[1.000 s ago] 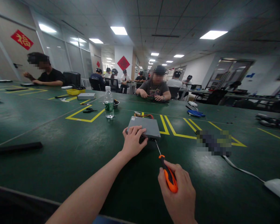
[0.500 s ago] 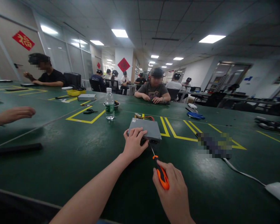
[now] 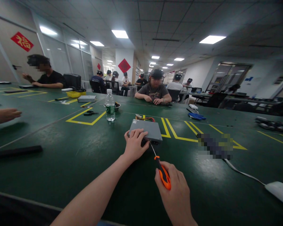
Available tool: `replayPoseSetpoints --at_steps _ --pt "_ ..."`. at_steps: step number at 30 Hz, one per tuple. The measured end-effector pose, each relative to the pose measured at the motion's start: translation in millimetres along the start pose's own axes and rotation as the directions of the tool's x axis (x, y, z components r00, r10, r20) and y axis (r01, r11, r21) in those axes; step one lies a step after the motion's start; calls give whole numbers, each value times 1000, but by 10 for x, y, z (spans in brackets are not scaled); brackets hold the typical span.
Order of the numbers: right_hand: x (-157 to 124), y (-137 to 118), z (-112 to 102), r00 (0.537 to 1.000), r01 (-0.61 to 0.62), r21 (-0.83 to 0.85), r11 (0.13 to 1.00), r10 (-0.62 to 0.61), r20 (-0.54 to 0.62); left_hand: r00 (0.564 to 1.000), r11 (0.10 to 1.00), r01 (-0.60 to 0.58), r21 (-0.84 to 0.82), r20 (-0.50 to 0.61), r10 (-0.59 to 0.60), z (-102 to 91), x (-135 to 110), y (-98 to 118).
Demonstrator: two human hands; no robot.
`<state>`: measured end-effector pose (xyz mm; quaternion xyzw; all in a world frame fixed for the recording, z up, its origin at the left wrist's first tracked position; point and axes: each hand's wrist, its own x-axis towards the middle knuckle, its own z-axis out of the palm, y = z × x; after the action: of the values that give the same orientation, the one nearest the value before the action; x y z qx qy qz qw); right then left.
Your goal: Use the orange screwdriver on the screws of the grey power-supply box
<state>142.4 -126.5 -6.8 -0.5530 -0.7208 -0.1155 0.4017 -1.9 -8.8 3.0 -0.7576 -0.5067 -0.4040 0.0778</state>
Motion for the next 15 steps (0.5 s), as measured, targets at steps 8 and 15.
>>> replayPoseSetpoints --at_steps 8,15 --pt "119 93 -146 949 314 -189 930 -304 79 1000 1000 -10 0 -6 10 4 -1 -9" --pt "388 131 -188 770 638 -206 742 -610 188 1000 1000 -7 3 -9 7 9 2 8"
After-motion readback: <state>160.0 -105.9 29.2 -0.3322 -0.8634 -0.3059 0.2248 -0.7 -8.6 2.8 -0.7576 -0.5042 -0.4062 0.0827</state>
